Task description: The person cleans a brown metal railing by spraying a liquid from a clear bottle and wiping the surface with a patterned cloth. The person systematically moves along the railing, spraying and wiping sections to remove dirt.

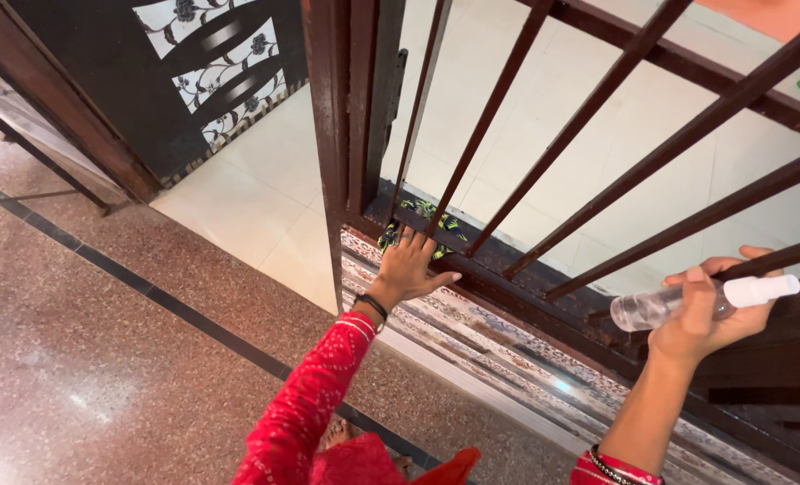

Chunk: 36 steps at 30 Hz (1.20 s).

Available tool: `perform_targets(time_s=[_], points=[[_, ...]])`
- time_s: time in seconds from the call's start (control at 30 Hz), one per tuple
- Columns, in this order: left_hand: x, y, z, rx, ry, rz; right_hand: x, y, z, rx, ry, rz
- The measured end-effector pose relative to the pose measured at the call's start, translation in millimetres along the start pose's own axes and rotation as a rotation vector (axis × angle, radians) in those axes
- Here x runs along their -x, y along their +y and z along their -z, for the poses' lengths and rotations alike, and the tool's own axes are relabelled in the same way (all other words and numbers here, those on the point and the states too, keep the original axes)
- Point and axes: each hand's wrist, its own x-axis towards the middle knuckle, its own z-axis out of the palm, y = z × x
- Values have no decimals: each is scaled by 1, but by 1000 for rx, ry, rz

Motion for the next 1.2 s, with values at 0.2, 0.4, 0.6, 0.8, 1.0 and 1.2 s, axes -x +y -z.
perform_targets(time_s=[0.2,0.4,0.6,0.8,1.0,1.2], points=[[4,-16,-10,230,97,-40,1,9,5,-3,0,17],[38,-13,-13,611,494,194,1,12,7,45,-7,28],[52,-26,27,1850,1088,691,2,12,6,112,7,18],[28,-45,47,1455,792,444,4,12,6,131,6,23],[49,-56,6,113,476,193,4,4,-3,178,34,17],[14,-71,8,361,60,220,3,5,-2,169,15,53]])
